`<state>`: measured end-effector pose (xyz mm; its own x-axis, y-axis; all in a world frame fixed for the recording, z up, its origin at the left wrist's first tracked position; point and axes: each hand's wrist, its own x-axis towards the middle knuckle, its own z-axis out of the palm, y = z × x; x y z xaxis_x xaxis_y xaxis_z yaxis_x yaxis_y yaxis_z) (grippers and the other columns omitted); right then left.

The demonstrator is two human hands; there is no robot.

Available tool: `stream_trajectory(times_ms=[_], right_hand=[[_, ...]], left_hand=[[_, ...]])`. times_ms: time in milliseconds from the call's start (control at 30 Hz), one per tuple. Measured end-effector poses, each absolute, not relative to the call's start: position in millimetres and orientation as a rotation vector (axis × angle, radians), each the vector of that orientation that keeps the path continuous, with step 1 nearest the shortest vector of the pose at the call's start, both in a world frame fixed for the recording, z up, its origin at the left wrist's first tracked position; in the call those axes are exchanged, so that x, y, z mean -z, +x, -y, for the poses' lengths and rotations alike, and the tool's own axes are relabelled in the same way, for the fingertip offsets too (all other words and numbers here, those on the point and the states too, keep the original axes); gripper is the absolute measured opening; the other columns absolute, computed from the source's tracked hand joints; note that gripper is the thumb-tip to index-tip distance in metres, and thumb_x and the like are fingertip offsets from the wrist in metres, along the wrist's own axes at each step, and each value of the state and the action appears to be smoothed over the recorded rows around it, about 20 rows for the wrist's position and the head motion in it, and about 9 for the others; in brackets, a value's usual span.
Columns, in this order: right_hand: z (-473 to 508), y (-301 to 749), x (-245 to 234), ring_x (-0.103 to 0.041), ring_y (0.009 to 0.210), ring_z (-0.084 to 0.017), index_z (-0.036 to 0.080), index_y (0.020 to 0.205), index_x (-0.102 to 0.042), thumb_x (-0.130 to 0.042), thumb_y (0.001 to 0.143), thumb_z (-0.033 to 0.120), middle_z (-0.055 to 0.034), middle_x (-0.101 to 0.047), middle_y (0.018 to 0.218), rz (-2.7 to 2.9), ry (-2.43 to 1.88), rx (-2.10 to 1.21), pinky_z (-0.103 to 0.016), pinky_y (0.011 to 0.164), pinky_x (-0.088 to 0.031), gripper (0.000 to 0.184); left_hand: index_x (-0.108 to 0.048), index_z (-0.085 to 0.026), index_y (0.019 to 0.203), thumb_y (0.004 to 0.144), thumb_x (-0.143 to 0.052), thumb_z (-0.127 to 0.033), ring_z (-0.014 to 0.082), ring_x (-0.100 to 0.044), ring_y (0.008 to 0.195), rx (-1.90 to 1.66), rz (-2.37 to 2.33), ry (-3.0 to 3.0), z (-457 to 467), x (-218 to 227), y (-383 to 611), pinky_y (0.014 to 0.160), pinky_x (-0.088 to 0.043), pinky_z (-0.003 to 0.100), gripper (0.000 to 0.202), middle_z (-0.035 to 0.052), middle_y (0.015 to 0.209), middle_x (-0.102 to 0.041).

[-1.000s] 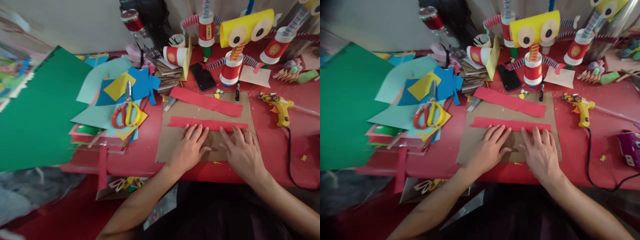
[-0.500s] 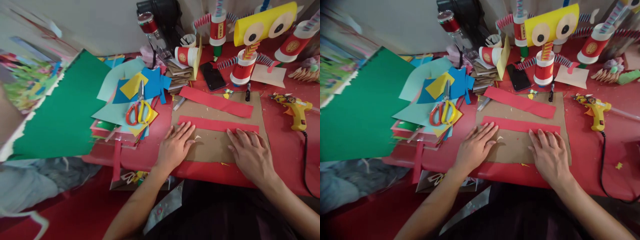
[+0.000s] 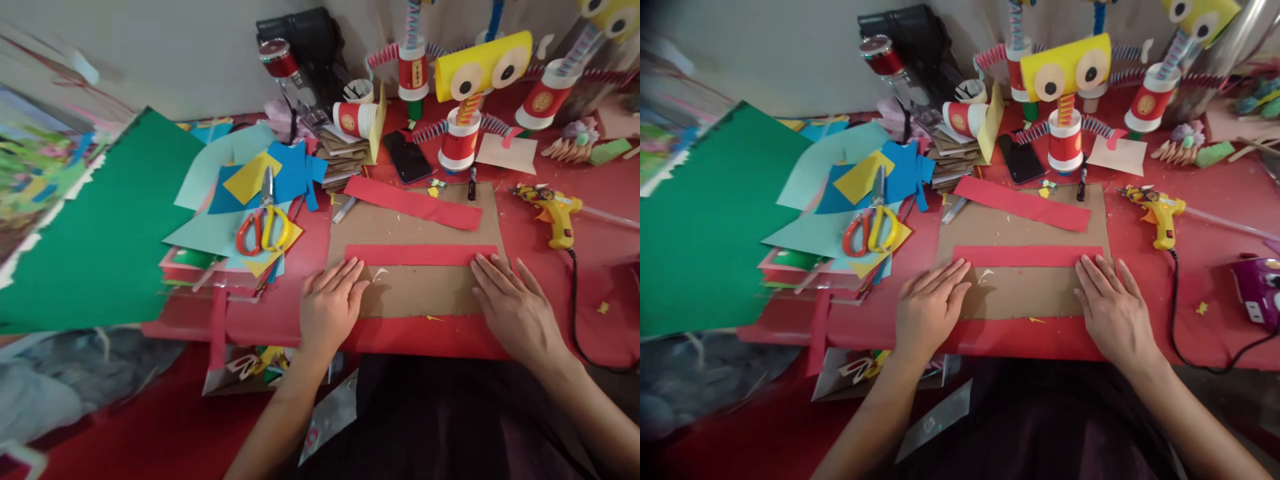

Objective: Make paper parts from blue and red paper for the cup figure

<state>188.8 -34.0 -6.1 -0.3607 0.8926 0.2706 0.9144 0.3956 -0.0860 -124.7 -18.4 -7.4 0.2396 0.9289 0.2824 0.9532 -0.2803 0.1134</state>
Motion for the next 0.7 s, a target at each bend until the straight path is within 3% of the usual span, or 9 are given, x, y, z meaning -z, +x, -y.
stream_trajectory(times_ms=[133, 267, 400, 567, 633, 700], right_hand=[[29.5, 186.1, 4.7, -0.064, 0.123, -0.031, 0.011, 0.128, -0.065, -0.039, 0.102, 0.022, -0.0153, -0.067, 0.133, 2.397, -1.594, 0.197, -0.058, 0.113, -0.036, 0.038], [27.7, 186.6, 7.7, -0.061, 0.126, -0.030, 0.013, 0.130, -0.064, -0.041, 0.102, 0.025, -0.0160, -0.065, 0.136, 2.406, -1.644, 0.151, -0.055, 0.112, -0.038, 0.038], [31.4, 192.4, 11.7, -0.057, 0.130, -0.032, 0.016, 0.135, -0.061, -0.040, 0.101, 0.023, -0.0170, -0.061, 0.141, 2.395, -1.643, 0.066, -0.059, 0.109, -0.039, 0.041], [19.5, 190.8, -3.5, -0.059, 0.122, -0.032, 0.018, 0.120, -0.071, -0.045, 0.099, 0.024, -0.0159, -0.068, 0.128, 2.344, -1.620, 0.018, -0.055, 0.103, -0.043, 0.034], [3.3, 186.3, -13.6, -0.059, 0.115, -0.033, 0.018, 0.108, -0.075, -0.050, 0.097, 0.025, -0.0153, -0.069, 0.123, 2.333, -1.625, -0.009, -0.050, 0.093, -0.048, 0.028], [-16.5, 181.8, -20.3, -0.061, 0.106, -0.031, 0.018, 0.104, -0.075, -0.055, 0.094, 0.022, -0.0148, -0.070, 0.119, 2.354, -1.650, -0.074, -0.046, 0.087, -0.048, 0.023]], left_hand=[[-0.068, -0.018, 0.127, 0.097, -0.053, -0.033, 0.0328, -0.065, 0.121, 0.498, 1.786, -2.331, 21.1, 3.4, -99.7, 0.102, -0.048, 0.057, 0.037, 0.0131, 0.124, -0.071], [-0.052, -0.016, 0.144, 0.100, -0.046, -0.036, 0.0289, -0.050, 0.139, 0.487, 1.669, -2.618, 20.7, 14.7, -75.4, 0.113, -0.043, 0.053, 0.049, 0.0140, 0.146, -0.056], [-0.044, -0.017, 0.150, 0.101, -0.040, -0.035, 0.0288, -0.045, 0.142, 0.458, 1.788, -2.619, 26.7, 28.6, -78.2, 0.115, -0.039, 0.056, 0.052, 0.0154, 0.151, -0.050], [-0.057, -0.018, 0.139, 0.098, -0.048, -0.039, 0.0387, -0.045, 0.141, 0.499, 1.843, -2.384, 24.5, 14.1, -82.1, 0.109, -0.041, 0.064, 0.047, 0.0185, 0.148, -0.053], [-0.064, -0.017, 0.130, 0.098, -0.050, -0.035, 0.0375, -0.048, 0.138, 0.542, 1.799, -2.377, 10.1, 2.5, -71.4, 0.106, -0.045, 0.059, 0.040, 0.0172, 0.145, -0.057], [-0.071, -0.016, 0.116, 0.099, -0.047, -0.026, 0.0301, -0.058, 0.124, 0.602, 1.699, -2.509, -11.5, -5.3, -56.1, 0.105, -0.049, 0.049, 0.031, 0.0135, 0.127, -0.069]])
